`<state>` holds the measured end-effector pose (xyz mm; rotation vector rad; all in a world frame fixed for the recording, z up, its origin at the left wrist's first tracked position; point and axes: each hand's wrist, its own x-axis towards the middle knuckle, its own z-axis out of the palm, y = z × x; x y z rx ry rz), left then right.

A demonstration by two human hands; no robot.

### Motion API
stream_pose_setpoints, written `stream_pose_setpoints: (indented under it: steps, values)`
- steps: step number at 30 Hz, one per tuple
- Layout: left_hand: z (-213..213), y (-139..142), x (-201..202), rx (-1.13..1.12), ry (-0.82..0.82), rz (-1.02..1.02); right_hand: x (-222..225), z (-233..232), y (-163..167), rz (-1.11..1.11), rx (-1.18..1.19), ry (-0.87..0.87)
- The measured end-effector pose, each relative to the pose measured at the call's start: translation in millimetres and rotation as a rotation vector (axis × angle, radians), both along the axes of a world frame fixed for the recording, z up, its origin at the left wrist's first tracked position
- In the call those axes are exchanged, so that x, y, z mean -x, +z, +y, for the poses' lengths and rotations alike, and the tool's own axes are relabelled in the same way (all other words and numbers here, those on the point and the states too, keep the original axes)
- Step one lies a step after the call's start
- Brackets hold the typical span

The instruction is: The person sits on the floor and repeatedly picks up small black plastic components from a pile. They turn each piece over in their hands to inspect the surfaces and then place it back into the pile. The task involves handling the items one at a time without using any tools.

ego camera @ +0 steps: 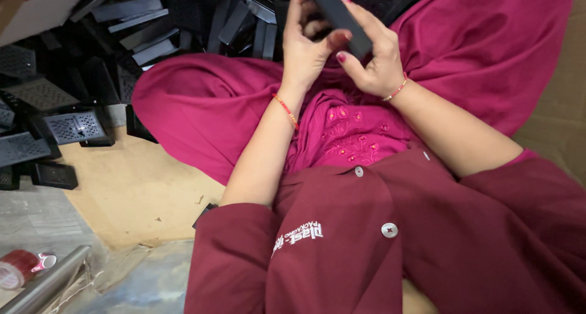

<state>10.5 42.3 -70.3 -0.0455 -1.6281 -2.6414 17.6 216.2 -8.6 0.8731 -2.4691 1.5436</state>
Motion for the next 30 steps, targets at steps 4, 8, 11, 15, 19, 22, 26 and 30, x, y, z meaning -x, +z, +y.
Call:
stream_pose_setpoints:
  steps: [4,8,11,15,19,22,26,30]
  values:
    - [-8.3,-2.5,9.6,0.710,0.373,0.170,-5.1,-1.7,-14.3,-0.147,0.065,-0.099]
    - [-16.7,-7.6,10.3,0.651,0.304,0.102,-6.8,8.4,-28.4,-0.119,0.039,-0.165]
    - [-13.3,-2.5,7.8,0.693,0.317,0.106,-7.4,12.5,-34.0,-0.136,0.031,-0.205]
    - [-7.2,2.8,5.0,0.610,0.299,0.206,-6.0,10.7,-35.0,-0.046,0.103,-0.238]
    - [-10.3,-22.0,0.7,0.621,0.222,0.041,-5.1,11.9,-28.7,-0.003,0.080,-0.295]
    - [-7.1,-26.1,-3.5,0.607,0.172,0.030,-9.4,12.5,-22.3,-0.111,0.134,-0.243]
    - [-12.0,54.3,-5.3,0.684,0.326,0.204,-6.1,15.7,-18.8,0.016,0.120,-0.247]
    - [-119.8,152.4,9.0,1.281,0.894,0.516,4.6,30.3,-21.3,-0.063,0.348,-0.274]
